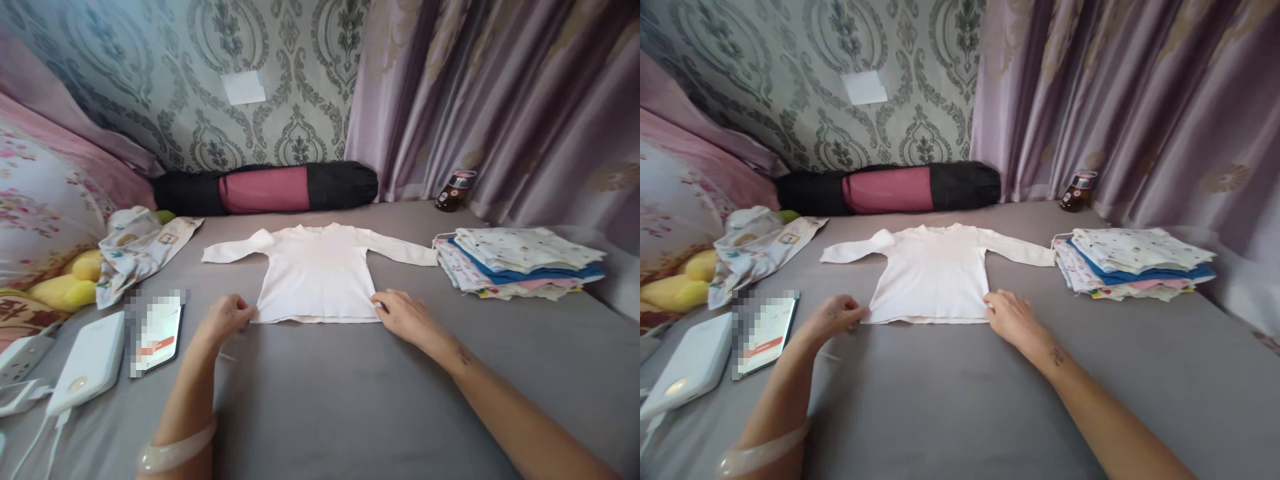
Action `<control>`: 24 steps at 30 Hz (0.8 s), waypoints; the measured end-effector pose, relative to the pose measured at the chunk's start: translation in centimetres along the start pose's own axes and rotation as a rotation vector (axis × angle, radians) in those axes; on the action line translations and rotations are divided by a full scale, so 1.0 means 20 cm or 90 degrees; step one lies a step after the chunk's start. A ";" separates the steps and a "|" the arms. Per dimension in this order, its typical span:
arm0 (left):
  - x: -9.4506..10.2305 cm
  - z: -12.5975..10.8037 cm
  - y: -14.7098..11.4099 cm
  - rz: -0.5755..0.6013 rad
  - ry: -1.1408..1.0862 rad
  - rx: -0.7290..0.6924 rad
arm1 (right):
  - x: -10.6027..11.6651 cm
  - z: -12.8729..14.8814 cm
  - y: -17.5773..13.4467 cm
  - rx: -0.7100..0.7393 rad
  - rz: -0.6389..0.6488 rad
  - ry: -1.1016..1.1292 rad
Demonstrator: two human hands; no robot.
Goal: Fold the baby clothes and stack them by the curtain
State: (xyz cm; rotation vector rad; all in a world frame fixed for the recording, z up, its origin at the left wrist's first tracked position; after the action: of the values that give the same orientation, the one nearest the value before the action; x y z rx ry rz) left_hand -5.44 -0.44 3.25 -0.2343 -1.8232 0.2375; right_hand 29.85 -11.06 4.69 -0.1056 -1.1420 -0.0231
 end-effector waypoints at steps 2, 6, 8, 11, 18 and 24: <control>0.06 -0.12 0.00 -0.101 0.079 -0.024 | 0.01 0.11 0.05 0.083 -0.002 -0.033; -0.03 -0.59 0.02 -0.162 0.075 -0.275 | -0.05 0.37 0.21 0.224 -0.039 0.008; -0.12 -0.80 0.04 -0.197 0.035 -0.407 | -0.12 0.45 0.29 0.242 -0.058 0.011; -0.22 -0.94 0.09 -0.259 0.025 -0.483 | -0.25 0.48 0.38 0.206 -0.041 0.013; -0.29 -0.80 0.22 -0.262 0.148 -0.357 | -0.31 0.35 0.41 0.149 -0.071 0.023; -0.20 -0.60 0.27 -0.234 0.203 -0.273 | -0.23 0.19 0.39 0.042 -0.099 -0.006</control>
State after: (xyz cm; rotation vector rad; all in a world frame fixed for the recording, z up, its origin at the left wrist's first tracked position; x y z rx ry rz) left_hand 7.45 3.99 1.15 -0.2156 -1.5464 -0.4312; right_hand 25.10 -3.07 1.55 0.0412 -1.1576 -0.1227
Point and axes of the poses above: each hand's wrist, its own y-axis towards the middle knuckle, its own x-axis out of the back of the hand, z = x × y, the point moved 9 cm from there along y, towards the middle knuckle, and after that the axes turned 11 degrees about y, right-handed, at the moved point
